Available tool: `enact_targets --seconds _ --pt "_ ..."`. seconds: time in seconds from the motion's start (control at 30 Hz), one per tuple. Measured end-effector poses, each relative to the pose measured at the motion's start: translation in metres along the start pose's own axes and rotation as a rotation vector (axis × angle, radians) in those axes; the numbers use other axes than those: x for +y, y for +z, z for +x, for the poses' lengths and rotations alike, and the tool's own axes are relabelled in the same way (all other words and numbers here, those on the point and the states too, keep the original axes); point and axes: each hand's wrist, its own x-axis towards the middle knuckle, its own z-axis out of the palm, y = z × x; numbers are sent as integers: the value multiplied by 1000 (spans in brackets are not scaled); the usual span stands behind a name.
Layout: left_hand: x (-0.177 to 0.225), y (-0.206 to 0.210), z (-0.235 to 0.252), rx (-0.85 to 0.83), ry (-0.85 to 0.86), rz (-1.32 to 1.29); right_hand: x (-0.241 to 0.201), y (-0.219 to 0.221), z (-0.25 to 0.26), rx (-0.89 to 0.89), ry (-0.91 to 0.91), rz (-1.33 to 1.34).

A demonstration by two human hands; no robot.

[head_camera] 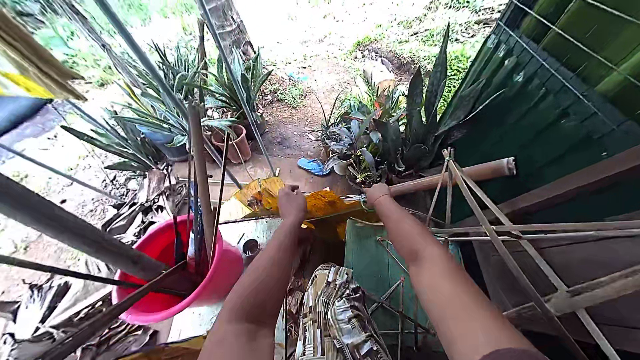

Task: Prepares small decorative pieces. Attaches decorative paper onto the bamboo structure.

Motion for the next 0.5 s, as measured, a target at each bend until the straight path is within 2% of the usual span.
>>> enact_targets --seconds 0.1,0.2,0.37,0.5 --pt "-40 32 41 -176 23 300 23 26 34 3 -39 8" --pt "-65 59 68 -265 63 417 24 39 58 -1 -63 13" --pt "-65 80 88 -306 100 405 6 13 61 -90 -119 -2" --pt "-60 69 96 -281 141 403 4 20 83 -96 -162 -46"
